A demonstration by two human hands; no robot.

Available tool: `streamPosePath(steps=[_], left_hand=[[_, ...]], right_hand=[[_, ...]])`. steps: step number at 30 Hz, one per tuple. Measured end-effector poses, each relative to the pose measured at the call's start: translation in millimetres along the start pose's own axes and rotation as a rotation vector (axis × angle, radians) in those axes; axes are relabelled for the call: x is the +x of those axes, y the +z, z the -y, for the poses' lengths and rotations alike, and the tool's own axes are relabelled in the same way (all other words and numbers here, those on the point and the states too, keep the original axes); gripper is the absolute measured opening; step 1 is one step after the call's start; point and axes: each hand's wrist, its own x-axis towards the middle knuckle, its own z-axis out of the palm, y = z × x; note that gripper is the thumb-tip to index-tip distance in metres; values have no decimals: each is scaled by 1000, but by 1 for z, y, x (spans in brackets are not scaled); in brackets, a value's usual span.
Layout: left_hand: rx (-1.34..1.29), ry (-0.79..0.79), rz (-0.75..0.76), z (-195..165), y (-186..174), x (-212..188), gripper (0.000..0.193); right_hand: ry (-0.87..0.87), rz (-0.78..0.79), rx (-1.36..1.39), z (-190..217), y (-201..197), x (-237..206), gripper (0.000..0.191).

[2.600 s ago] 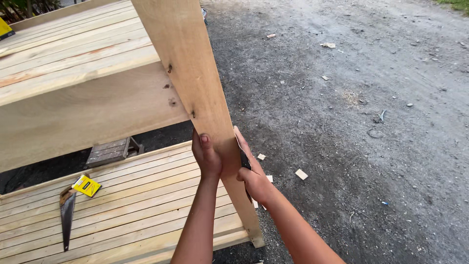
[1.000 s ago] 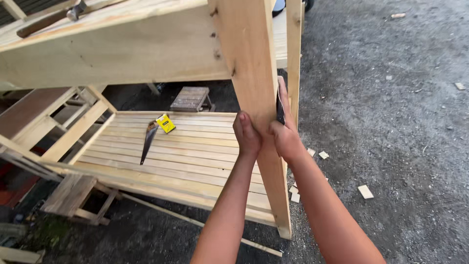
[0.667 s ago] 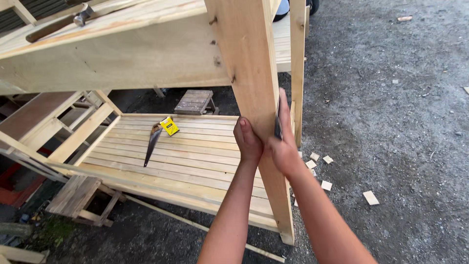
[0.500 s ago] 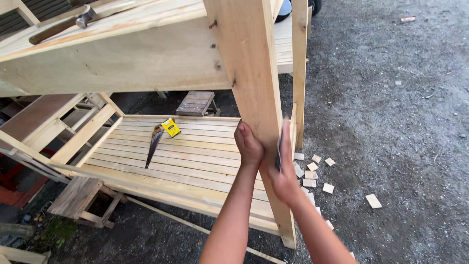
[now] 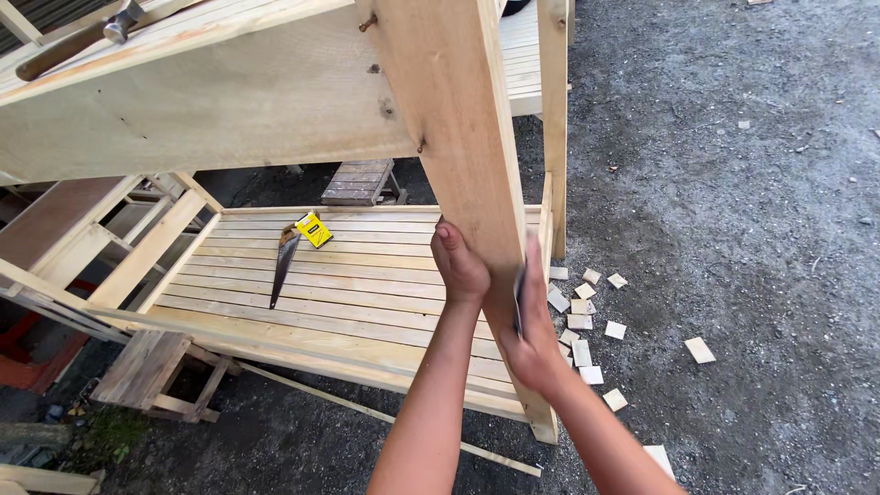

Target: The person sands a light wooden bunk bed frame with a sheet of sandpaper, rubbing the vertical corner post and side rails by hand. They move around the frame to sand different surfaces, including the edges of the upper rail, working the paper back and forth over the wood.

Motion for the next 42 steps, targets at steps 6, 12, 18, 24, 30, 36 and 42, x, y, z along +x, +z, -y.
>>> streamPosePath(steps=[6,12,18,24,30,36,42], left_hand=[[-48,-2,41,4,-2,0,100],[-234,-134,237,4,-15,4,103],[-378,-180,191,28,-19,12,92],[-414,-286,277,45,-33,23,77],[-195,-291,293,36,-50,25,71],[-331,-348,261,11,-36,31,66],[-497,-355,214,2,-20,27,63]], right_hand=[[43,22,65,3,1,-13,94],[-309,-228,-407,-16,17,46,90],[-493,-247,-627,-23,9,15,89],[-590,-294,-593,-30,0,103,87],[-452,-187,-755,-20,-1,43,78],[-354,-175,-886,11,-10,77,79],[-394,-257,-736,25,-5,134,87]])
